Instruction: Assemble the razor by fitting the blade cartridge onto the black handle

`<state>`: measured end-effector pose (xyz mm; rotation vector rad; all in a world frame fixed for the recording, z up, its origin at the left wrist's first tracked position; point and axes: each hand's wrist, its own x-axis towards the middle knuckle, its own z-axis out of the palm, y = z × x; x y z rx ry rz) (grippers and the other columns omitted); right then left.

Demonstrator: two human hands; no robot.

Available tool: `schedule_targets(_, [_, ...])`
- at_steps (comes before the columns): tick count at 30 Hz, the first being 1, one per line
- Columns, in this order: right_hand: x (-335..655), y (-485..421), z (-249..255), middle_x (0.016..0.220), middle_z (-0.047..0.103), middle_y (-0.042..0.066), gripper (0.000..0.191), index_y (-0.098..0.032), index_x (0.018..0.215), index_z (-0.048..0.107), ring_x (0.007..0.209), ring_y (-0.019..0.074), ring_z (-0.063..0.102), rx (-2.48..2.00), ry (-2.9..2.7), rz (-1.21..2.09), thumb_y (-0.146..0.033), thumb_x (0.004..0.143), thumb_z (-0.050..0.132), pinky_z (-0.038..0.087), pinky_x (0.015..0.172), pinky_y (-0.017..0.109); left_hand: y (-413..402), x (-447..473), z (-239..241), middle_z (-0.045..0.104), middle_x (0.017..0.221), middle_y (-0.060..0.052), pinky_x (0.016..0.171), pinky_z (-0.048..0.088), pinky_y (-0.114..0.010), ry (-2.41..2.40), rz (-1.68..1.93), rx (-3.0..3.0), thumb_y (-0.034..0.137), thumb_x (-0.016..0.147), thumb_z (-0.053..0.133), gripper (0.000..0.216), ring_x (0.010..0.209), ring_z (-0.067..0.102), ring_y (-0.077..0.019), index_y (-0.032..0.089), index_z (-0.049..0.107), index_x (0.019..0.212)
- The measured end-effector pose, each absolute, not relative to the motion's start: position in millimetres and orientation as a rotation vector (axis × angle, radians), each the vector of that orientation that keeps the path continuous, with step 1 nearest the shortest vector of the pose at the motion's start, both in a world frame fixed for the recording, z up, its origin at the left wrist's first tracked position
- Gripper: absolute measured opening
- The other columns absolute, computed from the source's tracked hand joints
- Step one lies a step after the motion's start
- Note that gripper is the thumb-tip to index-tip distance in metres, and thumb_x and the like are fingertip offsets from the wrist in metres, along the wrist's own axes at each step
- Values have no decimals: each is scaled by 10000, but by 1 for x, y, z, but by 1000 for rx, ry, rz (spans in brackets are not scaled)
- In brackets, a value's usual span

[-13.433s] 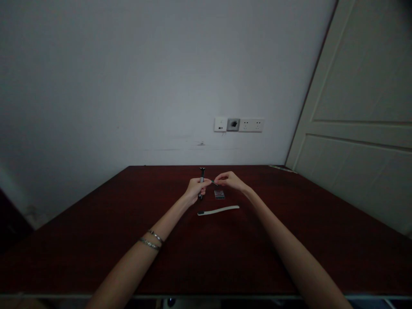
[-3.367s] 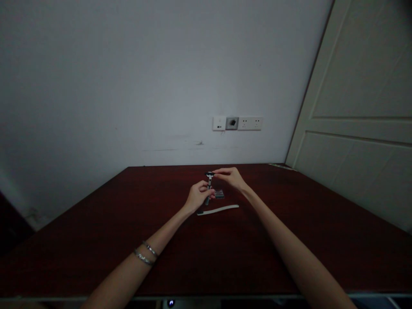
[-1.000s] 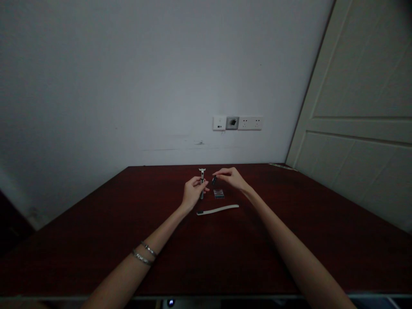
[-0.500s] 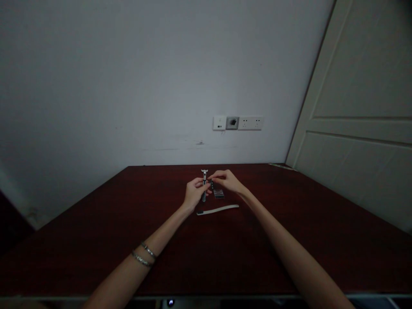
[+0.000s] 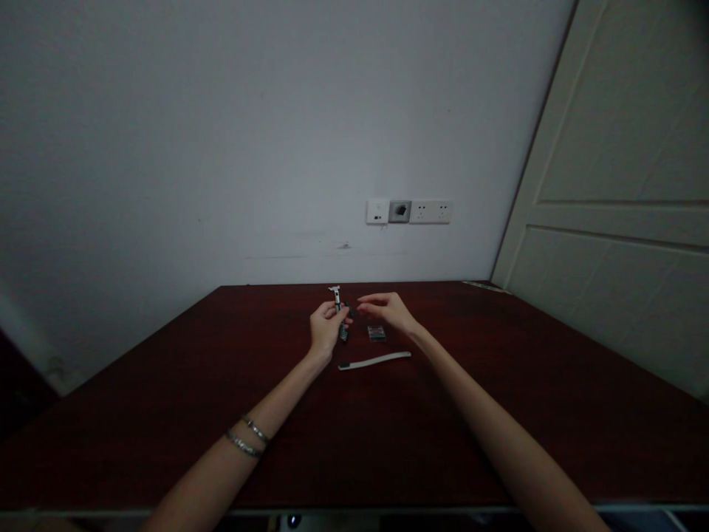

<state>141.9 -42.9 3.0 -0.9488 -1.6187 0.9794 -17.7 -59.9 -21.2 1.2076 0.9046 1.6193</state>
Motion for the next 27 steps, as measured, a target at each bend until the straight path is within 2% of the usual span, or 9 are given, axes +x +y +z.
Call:
schedule_targets(4, [135, -45, -4, 779, 706, 76, 354, -131, 852, 699, 720, 181, 646, -901, -1545, 1118, -333, 564, 737, 507, 646, 295, -59, -19, -20, 631, 683, -20, 492, 479, -196, 918, 1683, 1182, 292, 618, 693, 294, 531, 595, -102, 119, 578, 826])
schedule_targets(12, [119, -46, -15, 797, 710, 68, 422, -146, 902, 683, 739, 201, 661, -813, -1469, 1140, -340, 532, 747, 519, 666, 313, -62, -16, -20, 647, 698, -31, 515, 492, -216, 901, 1688, 1152, 312, 612, 701, 317, 548, 606, -113, 115, 585, 833])
schedule_targets(19, [118, -44, -17, 758, 701, 65, 363, -147, 817, 686, 680, 185, 647, -800, -1423, 1086, -363, 530, 740, 511, 637, 301, -62, -14, -20, 649, 679, -21, 508, 490, -218, 871, 1682, 1146, 294, 621, 700, 292, 543, 615, -119, 117, 582, 820])
schedule_targets(27, [136, -38, -7, 742, 699, 66, 326, -137, 816, 704, 663, 179, 624, -861, -1430, 901, -365, 584, 705, 492, 621, 300, -69, -11, -20, 675, 801, -66, 537, 493, -221, 878, 1588, 1238, 322, 640, 698, 303, 651, 658, -161, 127, 596, 847])
